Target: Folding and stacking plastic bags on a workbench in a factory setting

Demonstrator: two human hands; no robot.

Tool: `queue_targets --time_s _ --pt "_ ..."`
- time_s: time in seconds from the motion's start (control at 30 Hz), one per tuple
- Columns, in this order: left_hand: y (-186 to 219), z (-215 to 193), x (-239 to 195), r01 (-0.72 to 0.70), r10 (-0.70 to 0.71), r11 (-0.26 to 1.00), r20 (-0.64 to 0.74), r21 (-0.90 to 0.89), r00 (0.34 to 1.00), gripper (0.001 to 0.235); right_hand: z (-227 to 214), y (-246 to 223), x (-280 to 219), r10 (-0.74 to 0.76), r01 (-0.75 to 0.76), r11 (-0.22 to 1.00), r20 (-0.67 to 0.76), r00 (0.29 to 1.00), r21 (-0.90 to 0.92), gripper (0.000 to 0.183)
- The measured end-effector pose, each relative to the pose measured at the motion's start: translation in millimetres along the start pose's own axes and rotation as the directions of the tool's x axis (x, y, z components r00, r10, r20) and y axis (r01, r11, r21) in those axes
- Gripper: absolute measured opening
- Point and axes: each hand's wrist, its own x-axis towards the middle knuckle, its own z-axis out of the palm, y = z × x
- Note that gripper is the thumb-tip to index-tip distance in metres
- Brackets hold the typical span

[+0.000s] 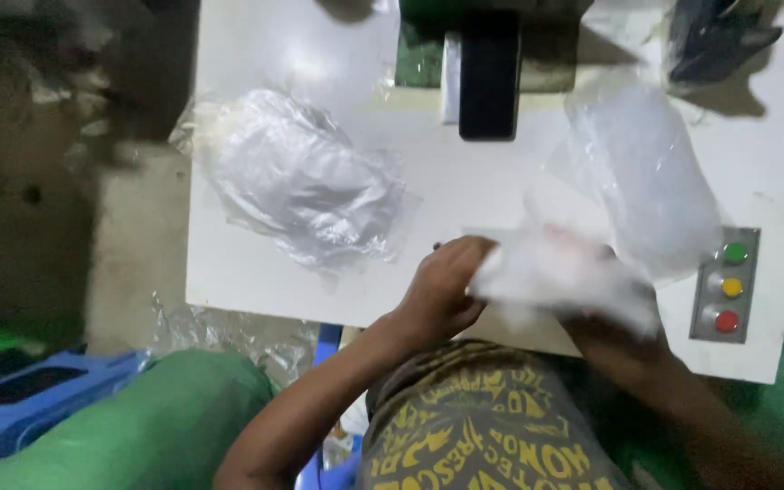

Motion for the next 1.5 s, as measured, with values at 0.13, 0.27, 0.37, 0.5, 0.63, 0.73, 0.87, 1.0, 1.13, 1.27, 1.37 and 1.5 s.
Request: queue_targets --time_s 0.13,0.27,0.37,0.5,0.63,0.73,0.87,1.0,1.13,1.27,1.37,1.5 --pt "19.1 -8.4 -52.7 -0.079 0.07 0.99 0.081 0.119 0.994 0.016 21.2 -65.9 -32.0 -0.274 0.447 0.844 0.478 0.834 -0.297 0.05" --pt "29.8 -19.1 -87.2 0.474 -0.352 0.829 0.38 -0.298 0.855 0.036 23.8 -22.1 -52.3 0.314 -0.178 0.932 0.461 0.83 -0.315 0.013" --pt "48.6 -29.1 -78.6 0.755 -0.527 0.501 0.543 -0.423 0.654 0.046 45.5 -77.8 -35.7 0.739 -0.685 0.674 0.262 0.621 -0.276 0.017" --pt "57.8 -30.7 -73.0 0.896 -0.689 0.285 0.577 -0.34 0.438 0.041 39.7 -112.2 -28.4 0.194 -0.168 0.927 0.045 0.98 -0.335 0.074" --pt "55.9 -30.9 -74.9 0.913 -0.695 0.303 0.591 -0.275 0.409 0.035 43.1 -83.3 -23.3 0.041 0.222 0.89 0.556 0.83 -0.398 0.066" --pt "38.1 -32.4 -91.4 0.721 -0.472 0.339 0.554 -0.604 0.686 0.052 54.2 -81.9 -13.0 0.533 -0.255 0.844 0.68 0.504 -0.473 0.074" --pt "24.9 -22.0 -92.6 0.534 -0.476 0.612 0.268 -0.584 0.838 0.055 48.5 -35.5 0.7 0.668 -0.567 0.703 0.672 0.321 -0.428 0.099" --pt "13.7 5.4 -64.0 0.756 -0.87 0.314 0.144 -0.574 0.471 0.028 44.4 -33.7 6.2 0.662 -0.816 0.512 0.482 0.575 0.269 0.106" --pt "4.4 -0.4 -28.7 0.697 -0.762 0.598 -0.011 -0.395 0.647 0.031 72.1 -59.7 16.1 0.768 -0.75 0.614 0.035 0.64 0.245 0.048" --pt "25.3 -18.4 20.3 0.61 -0.787 0.426 0.058 -0.668 0.614 0.085 64.9 -63.2 21.3 0.293 -0.314 0.95 -0.356 0.887 0.0 0.021" --pt "13.6 18.9 10.5 0.334 -0.814 -0.038 0.223 -0.942 0.537 0.094 72.4 -61.2 13.5 0.271 -0.27 0.961 -0.386 0.882 0.059 0.025" --pt "-10.0 49.8 0.1 -0.008 -0.827 -0.018 0.011 -1.0 0.562 0.038 76.0 -63.7 28.4 0.073 -0.052 0.946 -0.054 0.996 0.32 0.094"
